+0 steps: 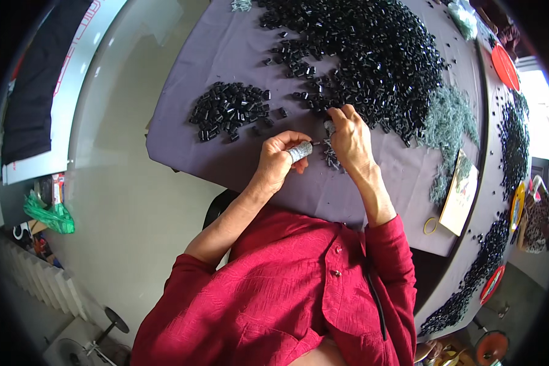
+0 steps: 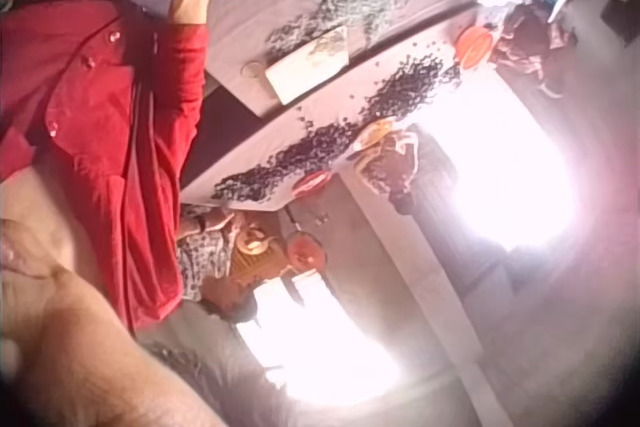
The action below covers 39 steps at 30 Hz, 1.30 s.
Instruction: Sorting and grouping small black plastic components on a table.
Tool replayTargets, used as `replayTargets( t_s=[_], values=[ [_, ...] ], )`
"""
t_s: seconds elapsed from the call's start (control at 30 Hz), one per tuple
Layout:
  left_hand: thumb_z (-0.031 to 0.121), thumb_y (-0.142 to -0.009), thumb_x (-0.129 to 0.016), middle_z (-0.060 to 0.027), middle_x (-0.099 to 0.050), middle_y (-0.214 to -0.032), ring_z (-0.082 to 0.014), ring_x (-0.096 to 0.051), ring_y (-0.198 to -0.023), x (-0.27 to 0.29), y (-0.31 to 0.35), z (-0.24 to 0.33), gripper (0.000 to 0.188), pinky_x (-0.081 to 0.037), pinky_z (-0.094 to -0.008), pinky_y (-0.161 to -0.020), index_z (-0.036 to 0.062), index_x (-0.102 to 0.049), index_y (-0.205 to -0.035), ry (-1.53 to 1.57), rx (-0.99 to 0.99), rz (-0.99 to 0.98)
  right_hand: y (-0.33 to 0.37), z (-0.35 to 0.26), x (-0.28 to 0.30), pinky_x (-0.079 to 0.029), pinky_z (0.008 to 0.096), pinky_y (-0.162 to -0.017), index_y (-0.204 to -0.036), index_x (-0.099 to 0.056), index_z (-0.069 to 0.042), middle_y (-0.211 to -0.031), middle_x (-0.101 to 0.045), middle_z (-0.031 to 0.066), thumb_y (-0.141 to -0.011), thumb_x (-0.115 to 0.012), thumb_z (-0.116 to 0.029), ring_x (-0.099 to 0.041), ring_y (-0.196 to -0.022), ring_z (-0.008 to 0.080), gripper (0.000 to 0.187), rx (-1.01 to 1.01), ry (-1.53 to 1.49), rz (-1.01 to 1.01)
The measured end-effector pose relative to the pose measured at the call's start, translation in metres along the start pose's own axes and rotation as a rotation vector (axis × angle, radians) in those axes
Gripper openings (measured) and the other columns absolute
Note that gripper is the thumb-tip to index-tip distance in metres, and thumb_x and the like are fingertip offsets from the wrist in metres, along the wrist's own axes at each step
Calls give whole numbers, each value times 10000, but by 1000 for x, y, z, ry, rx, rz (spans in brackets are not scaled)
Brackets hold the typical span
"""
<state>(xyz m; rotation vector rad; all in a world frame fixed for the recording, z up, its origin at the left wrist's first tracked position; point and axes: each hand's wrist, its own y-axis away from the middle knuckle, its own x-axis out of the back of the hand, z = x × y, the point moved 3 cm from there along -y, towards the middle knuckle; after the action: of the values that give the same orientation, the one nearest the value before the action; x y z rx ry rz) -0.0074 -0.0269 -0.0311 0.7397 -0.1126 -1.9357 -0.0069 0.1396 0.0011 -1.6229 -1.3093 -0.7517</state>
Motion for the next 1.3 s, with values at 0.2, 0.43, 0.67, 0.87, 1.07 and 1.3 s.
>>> replayTargets(
  t_s=[0.2,0.43,0.67,0.87,1.07,1.3],
  values=[
    [21,-891,-550,-60,-644,-759,-94,-592,-551,-6,-9,9,117,-480,-222,-476,3,-630,-975,3,-41,13,-3,3,5,-508,385,-695,-912,-631,-9,-847,-561,152,-729,-541,74,-602,-789,324,221,-34,-44,52],
    [35,-896,-556,-40,-623,-736,-84,-576,-562,-33,-14,20,105,-467,-214,-495,7,-626,-970,-86,-97,-57,40,7,31,-518,229,-609,-1022,-654,32,-823,-671,67,-844,-570,45,-619,-665,101,197,-587,-1161,65],
    [22,-874,-562,-33,-622,-737,-67,-558,-560,-54,-16,19,102,-452,-209,-490,5,-630,-949,-195,-123,-121,57,11,41,-522,224,-603,-1027,-650,29,-827,-674,66,-858,-573,31,-616,-659,92,185,-595,-1243,98],
    [-3,-872,-566,-33,-623,-740,-64,-550,-553,-62,-13,18,112,-447,-212,-483,-14,-631,-962,-305,-134,-135,65,15,37,-518,224,-590,-1013,-654,30,-818,-672,71,-857,-566,28,-614,-651,96,178,-637,-1337,93],
    [-35,-864,-569,-38,-642,-753,-59,-552,-556,-68,-12,19,128,-455,-207,-482,-16,-642,-967,-446,-196,-127,72,14,35,-522,230,-571,-1002,-654,40,-812,-673,83,-847,-549,50,-619,-647,105,188,-644,-1290,119],
    [-49,-851,-577,-38,-665,-767,-61,-569,-565,-74,-12,20,141,-479,-212,-495,-6,-666,-952,-503,-190,-123,77,15,32,-530,233,-554,-994,-653,45,-810,-675,92,-842,-552,70,-625,-640,108,184,-622,-1312,199]
  ],
)
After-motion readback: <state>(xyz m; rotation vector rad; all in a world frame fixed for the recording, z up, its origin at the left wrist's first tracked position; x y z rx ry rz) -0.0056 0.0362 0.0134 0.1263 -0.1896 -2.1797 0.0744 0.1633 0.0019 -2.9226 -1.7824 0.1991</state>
